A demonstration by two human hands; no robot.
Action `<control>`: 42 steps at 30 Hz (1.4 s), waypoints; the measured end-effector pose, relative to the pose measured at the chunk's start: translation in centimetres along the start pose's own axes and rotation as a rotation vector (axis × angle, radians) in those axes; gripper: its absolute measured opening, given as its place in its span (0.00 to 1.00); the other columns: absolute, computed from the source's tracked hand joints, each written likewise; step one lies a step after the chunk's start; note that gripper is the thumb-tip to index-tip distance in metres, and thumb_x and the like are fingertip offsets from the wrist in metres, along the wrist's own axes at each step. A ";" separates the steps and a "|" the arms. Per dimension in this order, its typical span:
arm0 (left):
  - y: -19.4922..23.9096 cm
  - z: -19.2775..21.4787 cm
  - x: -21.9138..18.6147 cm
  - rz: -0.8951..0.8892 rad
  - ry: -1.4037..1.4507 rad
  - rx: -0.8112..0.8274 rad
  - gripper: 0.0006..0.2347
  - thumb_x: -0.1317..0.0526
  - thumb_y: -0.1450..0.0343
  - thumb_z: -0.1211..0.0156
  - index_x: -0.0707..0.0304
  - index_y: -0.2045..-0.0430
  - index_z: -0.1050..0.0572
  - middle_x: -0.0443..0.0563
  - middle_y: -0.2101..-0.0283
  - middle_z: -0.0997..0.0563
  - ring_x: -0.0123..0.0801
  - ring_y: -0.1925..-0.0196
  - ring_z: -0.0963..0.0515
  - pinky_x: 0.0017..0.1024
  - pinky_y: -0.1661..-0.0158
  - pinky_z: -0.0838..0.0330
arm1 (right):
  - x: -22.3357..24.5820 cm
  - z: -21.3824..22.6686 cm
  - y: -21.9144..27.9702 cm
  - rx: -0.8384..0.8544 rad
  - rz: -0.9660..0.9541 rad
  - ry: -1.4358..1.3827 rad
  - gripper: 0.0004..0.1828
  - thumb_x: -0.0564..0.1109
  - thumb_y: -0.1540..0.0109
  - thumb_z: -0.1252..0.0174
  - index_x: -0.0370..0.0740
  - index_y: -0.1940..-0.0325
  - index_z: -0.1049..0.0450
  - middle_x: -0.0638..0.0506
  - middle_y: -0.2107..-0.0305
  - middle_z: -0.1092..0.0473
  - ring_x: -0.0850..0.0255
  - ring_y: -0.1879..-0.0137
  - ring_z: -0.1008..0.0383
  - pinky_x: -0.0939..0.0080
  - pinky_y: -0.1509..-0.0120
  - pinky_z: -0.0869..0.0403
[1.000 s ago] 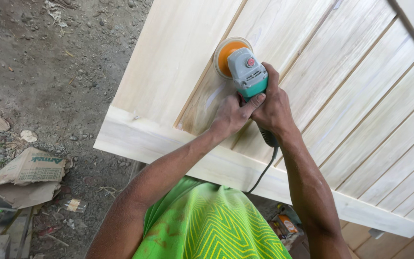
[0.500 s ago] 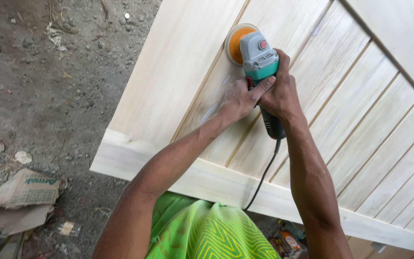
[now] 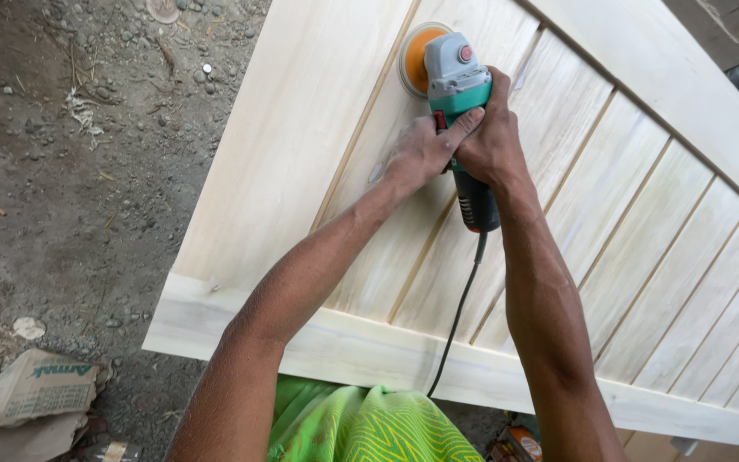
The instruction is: The person uses an electric orbital sander to smooth the surface of a large wooden panel. They move the sander systematically across the wood, covering different sections and occasionally pausing to wipe the surface with their hand.
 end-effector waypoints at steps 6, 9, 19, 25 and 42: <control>-3.5 0.1 -0.8 -0.063 -0.019 -0.039 0.36 0.22 0.42 0.52 0.59 0.83 0.20 0.45 0.85 0.21 0.30 0.81 0.16 0.29 0.80 0.21 | -1.3 0.9 -2.4 -0.040 0.012 0.019 0.42 0.45 0.36 0.33 0.38 0.29 0.53 0.29 0.51 0.25 0.37 0.48 0.18 0.43 0.45 0.16; -4.2 0.6 -2.3 -0.092 -0.018 -0.041 0.35 0.22 0.40 0.53 0.58 0.85 0.23 0.45 0.86 0.24 0.29 0.84 0.18 0.27 0.84 0.24 | -1.6 1.3 -3.7 -0.045 0.019 0.009 0.40 0.46 0.35 0.33 0.38 0.30 0.52 0.30 0.53 0.23 0.37 0.51 0.17 0.44 0.48 0.15; -5.8 2.6 -5.7 -0.114 0.016 -0.025 0.36 0.22 0.43 0.51 0.62 0.84 0.22 0.48 0.87 0.22 0.32 0.84 0.14 0.27 0.83 0.22 | -2.4 1.6 -7.1 -0.111 0.069 0.013 0.38 0.45 0.35 0.33 0.38 0.32 0.52 0.28 0.54 0.24 0.36 0.54 0.16 0.44 0.53 0.15; -6.3 3.4 -6.0 -0.102 -0.011 -0.032 0.37 0.22 0.44 0.50 0.64 0.82 0.21 0.50 0.86 0.20 0.33 0.84 0.13 0.28 0.83 0.21 | -2.8 1.4 -7.9 -0.127 0.070 -0.005 0.38 0.45 0.35 0.33 0.37 0.32 0.52 0.29 0.53 0.24 0.36 0.52 0.16 0.44 0.52 0.18; -6.7 -2.0 -5.3 0.020 0.012 0.046 0.36 0.22 0.46 0.46 0.63 0.83 0.21 0.49 0.85 0.20 0.32 0.84 0.15 0.26 0.84 0.19 | -5.8 4.5 -4.7 -0.147 -0.123 -0.075 0.39 0.46 0.39 0.33 0.35 0.35 0.50 0.29 0.51 0.26 0.39 0.50 0.17 0.47 0.52 0.17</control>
Point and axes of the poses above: each hand's wrist, its own y-axis away from the middle knuckle, its own z-axis out of the back of the hand, x = y × z, the point moved 8 cm from there along -y, towards the middle knuckle
